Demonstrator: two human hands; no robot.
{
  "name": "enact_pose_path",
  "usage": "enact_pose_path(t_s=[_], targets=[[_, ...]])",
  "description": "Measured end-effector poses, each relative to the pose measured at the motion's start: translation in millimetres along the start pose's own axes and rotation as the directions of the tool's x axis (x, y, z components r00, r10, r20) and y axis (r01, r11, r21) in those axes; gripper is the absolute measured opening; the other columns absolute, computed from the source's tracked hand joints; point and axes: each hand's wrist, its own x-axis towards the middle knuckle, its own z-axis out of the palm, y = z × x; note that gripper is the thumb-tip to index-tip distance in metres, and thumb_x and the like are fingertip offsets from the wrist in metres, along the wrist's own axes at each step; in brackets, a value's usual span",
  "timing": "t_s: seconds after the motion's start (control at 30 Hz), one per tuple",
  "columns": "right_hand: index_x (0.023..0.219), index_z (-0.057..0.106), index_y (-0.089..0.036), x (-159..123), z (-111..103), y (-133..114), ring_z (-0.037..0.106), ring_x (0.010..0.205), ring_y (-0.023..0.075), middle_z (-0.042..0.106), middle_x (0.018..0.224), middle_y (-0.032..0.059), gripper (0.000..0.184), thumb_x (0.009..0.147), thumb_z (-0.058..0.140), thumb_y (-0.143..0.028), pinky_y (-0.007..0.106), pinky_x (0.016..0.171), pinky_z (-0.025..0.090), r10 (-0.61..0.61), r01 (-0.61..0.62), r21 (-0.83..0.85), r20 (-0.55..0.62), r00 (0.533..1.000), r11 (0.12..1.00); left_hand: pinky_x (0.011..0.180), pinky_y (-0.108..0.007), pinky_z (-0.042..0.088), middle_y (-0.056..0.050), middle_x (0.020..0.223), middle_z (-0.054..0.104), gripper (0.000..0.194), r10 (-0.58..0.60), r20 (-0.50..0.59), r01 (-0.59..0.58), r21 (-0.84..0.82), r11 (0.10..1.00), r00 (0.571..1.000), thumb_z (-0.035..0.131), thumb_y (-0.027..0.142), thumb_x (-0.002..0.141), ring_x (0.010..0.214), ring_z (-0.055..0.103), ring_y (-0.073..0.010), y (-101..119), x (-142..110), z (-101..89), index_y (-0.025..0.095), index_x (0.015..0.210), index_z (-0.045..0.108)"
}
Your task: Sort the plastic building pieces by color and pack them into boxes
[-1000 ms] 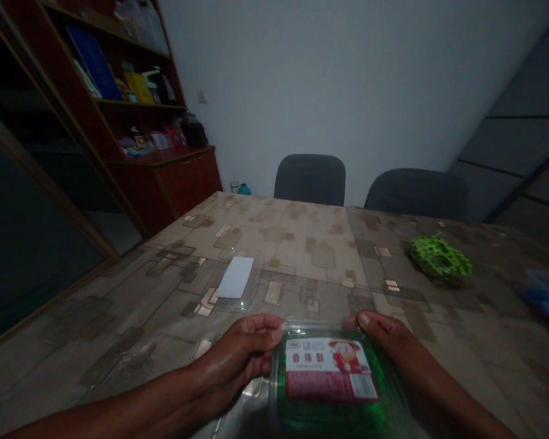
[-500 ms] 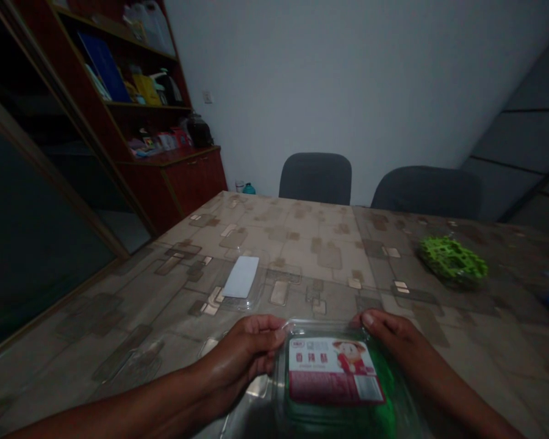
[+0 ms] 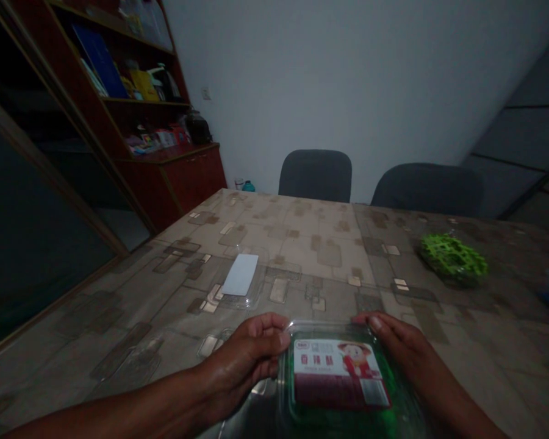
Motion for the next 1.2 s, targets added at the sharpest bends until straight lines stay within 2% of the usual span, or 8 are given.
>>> enact_pose_path(t_s=[0.1,0.27,0.37,0.53,0.7,0.83,1.0,1.2], targets=[[0.087,0.077,-0.018,-1.1,-1.5,-0.4,0.065,0.073,0.0233,0.073,0.08,0.0061,0.06,0.075,0.066,-0.075,0.031,0.066,0.05,0.059,-0.061,0.089,0.032,0.998,0.994,0.056,-0.019,0.043,-0.001,0.074,0.067,0.037,0.054,0.004,-0.054,0.05,0.997,0.999,0.094,0.029,0.063,0.064,0.06,-0.0108,-3.1,1.4,0.7,0.013,0.086,0.07],[0.096,0.074,-0.017,-1.9,-6.9,6.0,0.064,0.065,0.0206,0.073,0.074,0.0048,0.056,0.078,0.068,-0.07,0.029,0.06,0.048,0.186,-0.209,0.254,0.111,0.976,0.944,0.045,-0.015,0.031,0.006,0.06,0.058,0.031,0.153,-0.025,-0.149,0.133,0.98,0.988,0.091,0.03,0.067,0.048,0.042,-0.0044,-7.2,0.2,5.4,0.015,0.083,0.069],[0.094,0.074,-0.018,-6.1,-11.2,3.9,0.064,0.066,0.0214,0.072,0.074,0.0049,0.055,0.078,0.067,-0.071,0.03,0.06,0.049,0.159,-0.17,0.266,0.061,0.985,0.949,0.045,-0.015,0.03,0.005,0.061,0.059,0.03,0.164,-0.043,-0.155,0.159,0.975,0.986,0.09,0.028,0.068,0.048,0.041,-0.0046,-7.3,-2.3,6.8,0.014,0.084,0.069],[0.068,0.069,-0.021,-20.0,-11.2,-10.4,0.06,0.06,0.0219,0.066,0.065,0.0033,0.059,0.071,0.066,-0.079,0.031,0.057,0.049,0.125,-0.116,0.195,-0.038,0.991,0.974,0.043,-0.015,0.031,0.004,0.06,0.059,0.032,0.187,-0.05,-0.174,0.19,0.966,0.981,0.089,0.03,0.066,0.049,0.044,-0.006,-8.2,-5.0,6.6,0.014,0.082,0.067],[0.081,0.071,-0.021,-27.7,-12.2,-8.5,0.064,0.072,0.0245,0.07,0.073,0.0035,0.054,0.087,0.052,-0.072,0.032,0.066,0.05,0.065,-0.063,0.061,-0.029,0.997,0.996,0.041,-0.014,0.028,0.007,0.057,0.054,0.026,0.235,-0.066,-0.213,0.245,0.946,0.97,0.085,0.026,0.07,0.045,0.04,-0.0042,-12.2,-1.9,7.4,0.016,0.08,0.064],[0.09,0.073,-0.021,-26.8,-12.9,2.2,0.067,0.085,0.0262,0.074,0.09,0.0061,0.051,0.089,0.053,-0.068,0.032,0.076,0.052,0.019,-0.02,-0.052,-0.014,1.0,0.998,0.039,-0.014,0.028,0.006,0.06,0.056,0.026,0.239,-0.065,-0.213,0.28,0.936,0.969,0.084,0.026,0.072,0.044,0.041,-0.0044,-15.5,0.1,6.1,0.016,0.081,0.062],[0.099,0.074,-0.02,-26.3,-8.6,10.6,0.068,0.097,0.0294,0.076,0.099,0.0095,0.053,0.09,0.051,-0.067,0.032,0.076,0.053,-0.022,0.022,-0.076,-0.008,1.0,0.997,0.04,-0.014,0.029,0.007,0.059,0.056,0.034,0.217,-0.046,-0.201,0.233,0.952,0.975,0.09,0.031,0.068,0.046,0.042,-0.0049,-16.7,-1.8,1.8,0.016,0.084,0.064],[0.106,0.073,-0.019,-26.6,-10.2,13.7,0.069,0.095,0.029,0.076,0.102,0.0088,0.053,0.091,0.052,-0.065,0.033,0.079,0.055,-0.004,0.004,-0.008,0.012,1.0,1.0,0.045,-0.015,0.033,0.004,0.064,0.06,0.034,0.166,-0.01,-0.163,0.162,0.973,0.986,0.091,0.033,0.067,0.05,0.044,-0.0052,-11.9,-4.8,2.9,0.015,0.086,0.071]])
